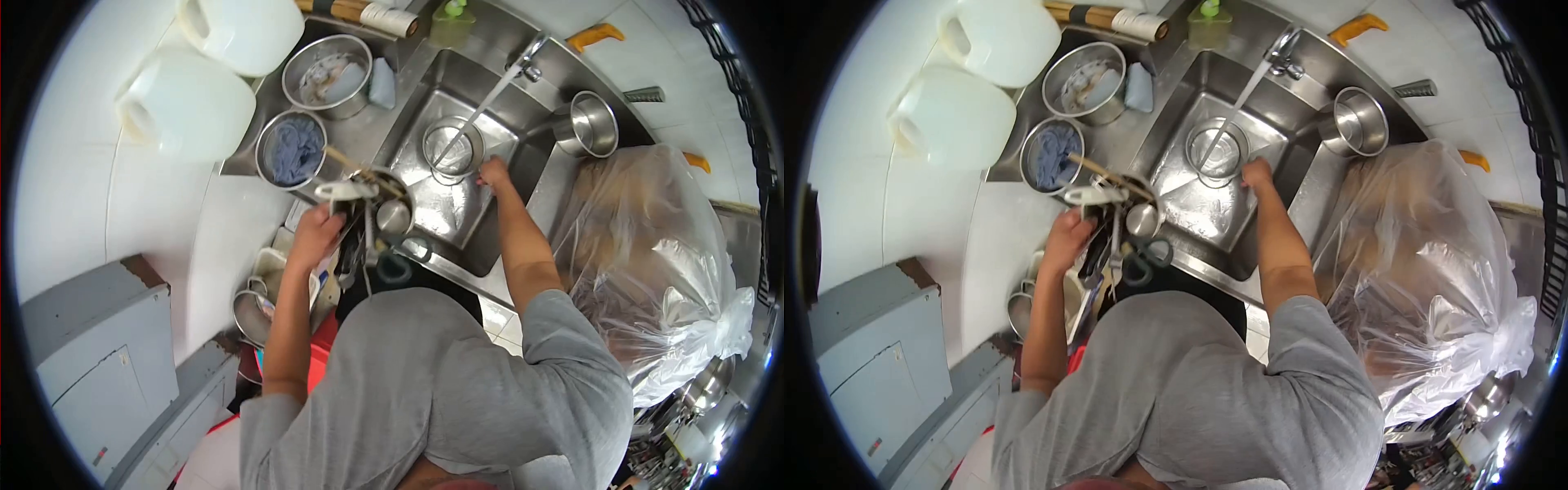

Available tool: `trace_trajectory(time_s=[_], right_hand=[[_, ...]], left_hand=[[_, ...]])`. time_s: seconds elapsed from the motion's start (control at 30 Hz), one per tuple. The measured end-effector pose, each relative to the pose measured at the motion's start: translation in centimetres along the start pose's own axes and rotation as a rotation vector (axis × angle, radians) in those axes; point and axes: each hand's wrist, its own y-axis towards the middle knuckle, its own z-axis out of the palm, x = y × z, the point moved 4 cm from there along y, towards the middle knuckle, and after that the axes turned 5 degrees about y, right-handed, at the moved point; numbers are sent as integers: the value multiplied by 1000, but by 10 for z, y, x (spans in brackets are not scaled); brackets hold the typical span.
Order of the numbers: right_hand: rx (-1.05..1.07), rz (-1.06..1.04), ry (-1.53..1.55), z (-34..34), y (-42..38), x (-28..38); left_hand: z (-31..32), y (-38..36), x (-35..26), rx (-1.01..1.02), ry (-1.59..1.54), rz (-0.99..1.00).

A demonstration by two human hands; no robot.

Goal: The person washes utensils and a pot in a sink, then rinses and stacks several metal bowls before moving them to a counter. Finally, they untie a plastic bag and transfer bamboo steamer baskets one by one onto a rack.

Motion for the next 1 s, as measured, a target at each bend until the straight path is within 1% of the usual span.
trace_trajectory(time_s=[0.03, 0.1, 0.13, 0.17, 0.23, 0.3, 0.33, 0.37, 0.4, 0.47, 0.57, 0.67, 0.7, 0.77, 0.8, 0.83, 0.87, 0.93, 1.0], right_hand=[[-61, -79, -118, -2, -7, 14], [-200, -226, -342, -13, -27, 36], [-137, -265, -161, -18, -56, 53], [-76, -312, 16, -23, -98, 81], [96, -430, 21, -35, -199, 136], [201, -576, -44, -37, -289, 169], [197, -637, -205, -35, -326, 181], [225, -615, -353, -29, -361, 195], [212, -687, -460, -20, -370, 192], [246, -588, -408, -2, -365, 182], [170, -514, -257, 0, -358, 180], [88, -499, -283, -28, -378, 199], [40, -640, -210, -42, -381, 197], [38, -595, -41, -76, -387, 198], [32, -568, 77, -92, -391, 202], [14, -602, 171, -105, -384, 201], [-38, -572, 152, -115, -372, 200], [-178, -517, -7, -120, -321, 179], [-225, -478, -134, -100, -248, 146]], left_hand=[[0, 10, -5, 57, 44, -35], [4, 36, 16, 21, 84, 48], [8, 46, 23, 8, 97, 94], [8, 54, 14, 9, 189, 189], [7, 63, -8, 3, 372, 380], [15, 81, 5, 56, 144, 145], [20, 90, 14, 87, 33, 30], [26, 98, 19, 106, -37, 25], [31, 105, 19, 120, -62, 33], [40, 112, 19, 149, -112, 40], [52, 111, 15, 163, -324, -25], [55, 110, 19, 195, -343, -44], [57, 110, 24, 216, -395, -75], [61, 110, 39, 252, -502, -141], [62, 110, 45, 240, -496, -132], [62, 110, 49, 227, -488, -121], [61, 110, 53, 213, -480, -110], [55, 99, 46, 205, -511, -115], [52, 94, 35, 195, -517, -119]])
